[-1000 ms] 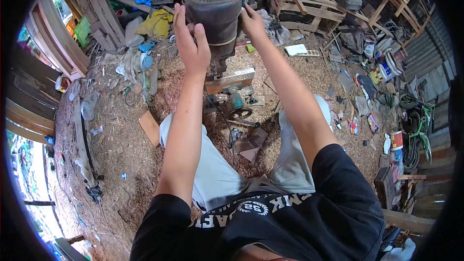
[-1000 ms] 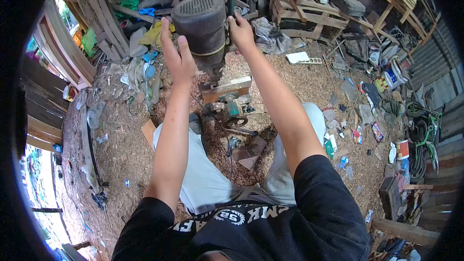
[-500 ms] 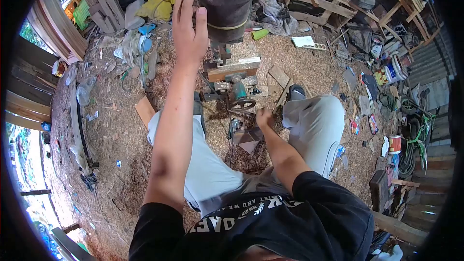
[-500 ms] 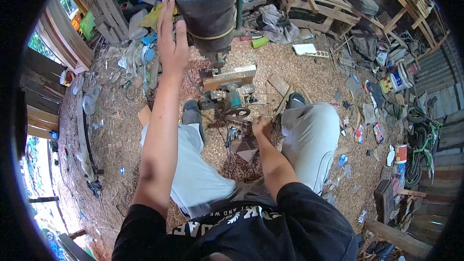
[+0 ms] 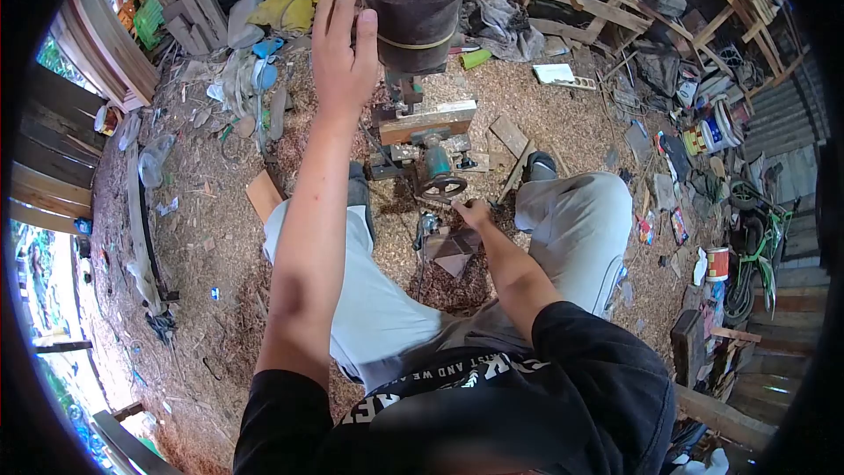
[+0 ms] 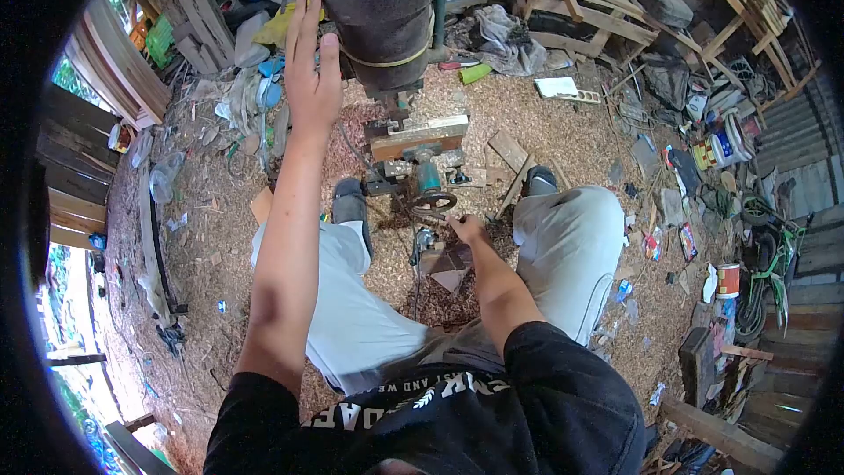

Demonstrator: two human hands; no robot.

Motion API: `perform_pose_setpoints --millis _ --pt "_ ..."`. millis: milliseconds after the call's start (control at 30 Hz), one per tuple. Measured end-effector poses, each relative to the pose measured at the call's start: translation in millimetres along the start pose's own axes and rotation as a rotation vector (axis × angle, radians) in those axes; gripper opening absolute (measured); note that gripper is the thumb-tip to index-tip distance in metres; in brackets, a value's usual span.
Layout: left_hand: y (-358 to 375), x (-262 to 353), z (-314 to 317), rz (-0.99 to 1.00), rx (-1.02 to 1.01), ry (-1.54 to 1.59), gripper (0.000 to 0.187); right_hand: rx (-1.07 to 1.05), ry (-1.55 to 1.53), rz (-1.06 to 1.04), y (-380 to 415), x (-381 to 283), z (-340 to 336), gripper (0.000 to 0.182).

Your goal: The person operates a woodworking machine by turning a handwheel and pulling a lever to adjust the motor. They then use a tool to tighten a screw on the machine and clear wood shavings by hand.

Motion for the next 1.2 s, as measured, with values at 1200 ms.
perform_pose_setpoints --millis 1200 --pt "-4 28 -5 0.022 0.022 -0.020 0.060 -0.508 0.252 0.119 -109 -94 -196 0.042"
Point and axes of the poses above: each hand's wrist, its own y-axis away from the middle knuckle, its own z-axis out of the palm, x = y × z, the point moved 4 cm from there along -y, towards the middle knuckle, and after that the axes turned 1 degree about z, right-handed, at the moved point
